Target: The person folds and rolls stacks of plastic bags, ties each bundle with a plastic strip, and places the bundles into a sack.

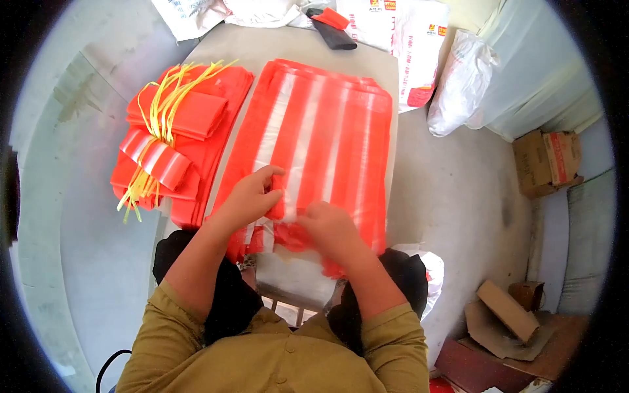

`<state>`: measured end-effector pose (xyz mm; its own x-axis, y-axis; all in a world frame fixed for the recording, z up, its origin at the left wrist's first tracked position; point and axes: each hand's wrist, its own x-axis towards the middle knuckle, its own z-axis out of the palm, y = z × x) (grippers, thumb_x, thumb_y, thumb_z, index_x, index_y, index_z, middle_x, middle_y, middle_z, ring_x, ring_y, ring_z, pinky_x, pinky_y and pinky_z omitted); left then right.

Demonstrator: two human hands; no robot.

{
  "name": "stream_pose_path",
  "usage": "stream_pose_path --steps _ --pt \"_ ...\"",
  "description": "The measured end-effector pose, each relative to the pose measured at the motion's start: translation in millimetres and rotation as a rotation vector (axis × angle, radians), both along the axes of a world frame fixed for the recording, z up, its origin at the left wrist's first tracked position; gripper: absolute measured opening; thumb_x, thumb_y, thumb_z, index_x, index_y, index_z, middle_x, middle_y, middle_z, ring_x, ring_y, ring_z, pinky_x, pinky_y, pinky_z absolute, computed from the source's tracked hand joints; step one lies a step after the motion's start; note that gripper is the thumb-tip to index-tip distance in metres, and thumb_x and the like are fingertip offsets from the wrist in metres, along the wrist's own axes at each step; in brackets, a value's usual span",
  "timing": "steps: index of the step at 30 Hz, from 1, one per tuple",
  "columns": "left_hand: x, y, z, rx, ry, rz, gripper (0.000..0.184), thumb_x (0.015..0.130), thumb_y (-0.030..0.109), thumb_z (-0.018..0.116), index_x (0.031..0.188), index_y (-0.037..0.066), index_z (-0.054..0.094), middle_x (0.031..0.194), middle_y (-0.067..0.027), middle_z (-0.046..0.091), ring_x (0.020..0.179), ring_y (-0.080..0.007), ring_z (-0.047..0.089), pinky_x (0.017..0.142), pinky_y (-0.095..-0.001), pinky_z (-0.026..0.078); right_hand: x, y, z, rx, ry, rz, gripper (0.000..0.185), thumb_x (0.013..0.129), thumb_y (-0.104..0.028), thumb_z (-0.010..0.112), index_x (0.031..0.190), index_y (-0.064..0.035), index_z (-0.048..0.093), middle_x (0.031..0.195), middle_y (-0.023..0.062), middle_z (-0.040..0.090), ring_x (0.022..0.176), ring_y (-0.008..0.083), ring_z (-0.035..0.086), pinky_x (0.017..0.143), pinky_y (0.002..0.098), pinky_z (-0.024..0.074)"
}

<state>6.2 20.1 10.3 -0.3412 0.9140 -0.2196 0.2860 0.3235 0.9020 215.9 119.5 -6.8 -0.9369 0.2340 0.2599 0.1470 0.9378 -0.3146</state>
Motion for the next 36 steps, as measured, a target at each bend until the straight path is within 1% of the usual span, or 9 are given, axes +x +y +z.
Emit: stream_pose_path --steps 2,6,11,14,17,23,26,32,36 --pt "5.1 9.0 -4.4 0.007 0.009 -0.005 0.046 0.099 0.019 0.063 0.141 0.002 0.054 0.091 -0.0063 0.065 0.076 -0.0114 0.060 0.066 -0.0278 0.048 2.8 -1.3 -0.4 0.030 -0.013 0.019 0.024 0.074 -0.005 0.069 0.097 -0.0098 0.074 0.092 0.0027 0.068 0.082 0.0230 0.067 0.069 0.0356 0.0565" --pt "10.4 17.2 -15.1 -0.058 -0.139 0.068 0.051 0.103 0.029 0.058 0.146 0.005 0.050 0.103 -0.0151 0.073 0.098 -0.0243 0.069 0.088 -0.0363 0.053 8.2 0.1 -5.2 0.073 -0.029 0.036 0.024 0.073 -0.006 0.069 0.096 -0.0092 0.073 0.093 0.0024 0.070 0.082 0.0225 0.067 0.069 0.0356 0.0568" --pt "11.0 16.4 -18.1 0.018 -0.175 0.014 0.046 0.102 0.024 0.057 0.144 0.005 0.053 0.116 -0.0171 0.071 0.107 -0.0302 0.068 0.092 -0.0383 0.053 7.0 -0.6 -3.2 0.075 -0.010 0.017 0.022 0.073 -0.006 0.068 0.095 -0.0096 0.072 0.091 0.0016 0.070 0.082 0.0222 0.067 0.069 0.0351 0.0567" --pt "13.1 13.1 -18.8 0.268 0.393 -0.037 0.035 0.099 0.010 0.059 0.133 0.005 0.059 0.120 -0.0141 0.068 0.093 -0.0273 0.069 0.081 -0.0370 0.055 5.8 -3.1 2.5 0.056 0.022 -0.031 0.022 0.074 -0.006 0.068 0.094 -0.0095 0.072 0.090 0.0017 0.069 0.082 0.0225 0.067 0.068 0.0350 0.0564" --pt "16.1 18.9 -33.4 0.357 0.664 -0.038 0.032 0.091 0.003 0.061 0.123 0.005 0.065 0.126 -0.0143 0.066 0.106 -0.0352 0.066 0.087 -0.0429 0.056 6.8 -2.2 0.1 -0.008 0.040 -0.032 0.018 0.078 -0.010 0.066 0.096 -0.0100 0.069 0.087 0.0055 0.061 0.085 0.0264 0.065 0.069 0.0391 0.0537" --pt "25.5 25.1 -31.7 0.233 0.608 -0.136 0.030 0.087 0.004 0.064 0.117 0.007 0.067 0.124 -0.0119 0.067 0.107 -0.0340 0.066 0.088 -0.0446 0.055 4.0 -1.1 -1.1 -0.039 0.029 -0.017 0.019 0.078 -0.009 0.067 0.097 -0.0092 0.069 0.089 0.0061 0.063 0.088 0.0274 0.065 0.071 0.0408 0.0549" --pt "24.0 28.9 -30.4 0.202 0.587 -0.181 0.026 0.088 0.003 0.064 0.113 0.007 0.069 0.120 -0.0122 0.068 0.104 -0.0351 0.067 0.087 -0.0446 0.056 0.7 -2.2 2.3 -0.054 0.066 -0.045 0.018 0.078 -0.004 0.069 0.095 -0.0094 0.072 0.092 0.0039 0.070 0.082 0.0256 0.067 0.070 0.0367 0.0566" --pt "18.7 29.8 -31.9 0.274 0.442 -0.254 0.018 0.087 0.000 0.065 0.101 0.003 0.074 0.117 -0.0135 0.069 0.101 -0.0336 0.068 0.087 -0.0423 0.056 -2.6 2.4 7.7 -0.225 0.075 -0.160 0.010 0.090 -0.007 0.070 0.099 -0.0070 0.074 0.094 0.0093 0.070 0.085 0.0294 0.068 0.072 0.0390 0.0564" --pt "13.6 23.3 -33.5 0.279 0.382 -0.274 0.024 0.086 -0.005 0.062 0.106 0.001 0.074 0.116 -0.0145 0.068 0.102 -0.0333 0.068 0.087 -0.0409 0.056 -6.5 2.3 9.0 -0.322 0.209 -0.181 0.009 0.093 -0.011 0.062 0.098 -0.0068 0.069 0.096 0.0105 0.068 0.087 0.0310 0.067 0.071 0.0404 0.0549"
